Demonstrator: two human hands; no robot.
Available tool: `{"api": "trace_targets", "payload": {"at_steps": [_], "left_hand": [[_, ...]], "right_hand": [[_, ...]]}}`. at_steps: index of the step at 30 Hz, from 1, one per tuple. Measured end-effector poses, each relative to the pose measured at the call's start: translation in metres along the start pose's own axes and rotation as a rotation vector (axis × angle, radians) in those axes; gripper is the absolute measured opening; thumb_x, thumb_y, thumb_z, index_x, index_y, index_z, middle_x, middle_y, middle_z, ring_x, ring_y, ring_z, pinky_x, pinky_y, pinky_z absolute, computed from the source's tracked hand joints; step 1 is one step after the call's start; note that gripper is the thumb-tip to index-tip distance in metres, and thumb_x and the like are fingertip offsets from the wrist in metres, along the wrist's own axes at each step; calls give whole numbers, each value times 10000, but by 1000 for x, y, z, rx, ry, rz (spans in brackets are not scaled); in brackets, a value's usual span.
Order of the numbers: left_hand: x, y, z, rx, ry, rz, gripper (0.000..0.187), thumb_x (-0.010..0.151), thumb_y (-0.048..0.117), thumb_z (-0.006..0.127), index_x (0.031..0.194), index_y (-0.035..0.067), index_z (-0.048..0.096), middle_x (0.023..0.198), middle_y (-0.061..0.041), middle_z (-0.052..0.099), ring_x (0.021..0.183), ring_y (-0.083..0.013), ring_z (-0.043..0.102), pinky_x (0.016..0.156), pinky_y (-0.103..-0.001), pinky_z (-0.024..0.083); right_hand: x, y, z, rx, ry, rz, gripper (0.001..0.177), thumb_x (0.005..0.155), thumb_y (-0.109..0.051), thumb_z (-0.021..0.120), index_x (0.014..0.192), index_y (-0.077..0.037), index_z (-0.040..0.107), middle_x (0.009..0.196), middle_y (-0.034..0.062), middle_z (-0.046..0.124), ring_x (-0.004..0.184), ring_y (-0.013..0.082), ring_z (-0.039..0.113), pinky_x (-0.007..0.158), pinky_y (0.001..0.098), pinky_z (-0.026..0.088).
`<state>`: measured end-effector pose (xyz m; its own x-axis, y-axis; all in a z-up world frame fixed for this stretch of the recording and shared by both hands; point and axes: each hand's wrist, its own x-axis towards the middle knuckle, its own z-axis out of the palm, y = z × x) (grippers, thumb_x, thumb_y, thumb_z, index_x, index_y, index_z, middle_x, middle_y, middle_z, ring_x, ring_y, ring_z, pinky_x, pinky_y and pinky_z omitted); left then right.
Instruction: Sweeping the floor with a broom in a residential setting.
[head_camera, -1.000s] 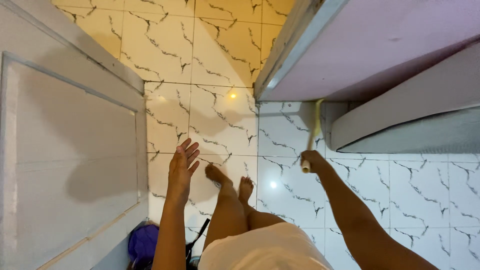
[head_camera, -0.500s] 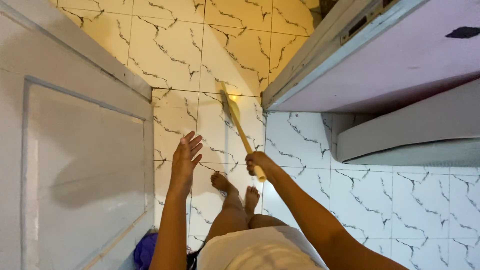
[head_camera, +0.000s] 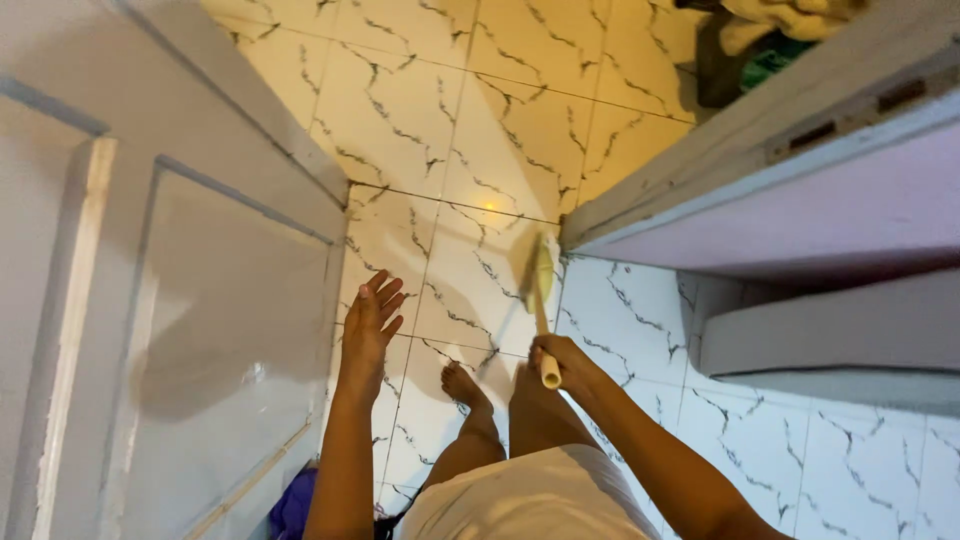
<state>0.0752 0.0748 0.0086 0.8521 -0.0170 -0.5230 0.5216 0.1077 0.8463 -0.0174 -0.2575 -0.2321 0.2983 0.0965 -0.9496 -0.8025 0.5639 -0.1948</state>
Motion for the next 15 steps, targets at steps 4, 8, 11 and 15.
{"api": "trace_targets", "payload": {"at_steps": [4,8,11,15], "left_hand": [[0,0,-13,-7,95,-26,839,953,699,306,1530,101,421,1503,-149,541,1404,-301,503,1147,-467,404],[7,-3,-18,-59,163,-16,841,950,698,322,1530,96,421,1510,-153,538,1409,-309,501,1146,-474,399],[8,9,-13,-109,224,15,831,959,686,329,1528,87,420,1512,-158,539,1409,-316,504,1142,-478,399],[24,-1,-9,-192,321,58,821,968,670,341,1538,84,412,1503,-169,544,1406,-313,505,1141,-473,395]], "right_hand": [[54,-43,49,278,-224,269,187,920,-103,592,783,-50,476,576,8,467,446,107,499,388,245,462],[107,-104,86,218,-673,235,234,985,-120,577,761,-108,511,580,-28,466,451,99,498,422,240,455],[115,-138,106,-133,-591,55,214,996,-125,571,784,-100,548,553,-36,460,422,99,483,400,259,432],[39,-142,127,-772,-138,-137,210,961,-208,531,797,-81,562,552,43,555,400,168,525,367,321,455]]}}
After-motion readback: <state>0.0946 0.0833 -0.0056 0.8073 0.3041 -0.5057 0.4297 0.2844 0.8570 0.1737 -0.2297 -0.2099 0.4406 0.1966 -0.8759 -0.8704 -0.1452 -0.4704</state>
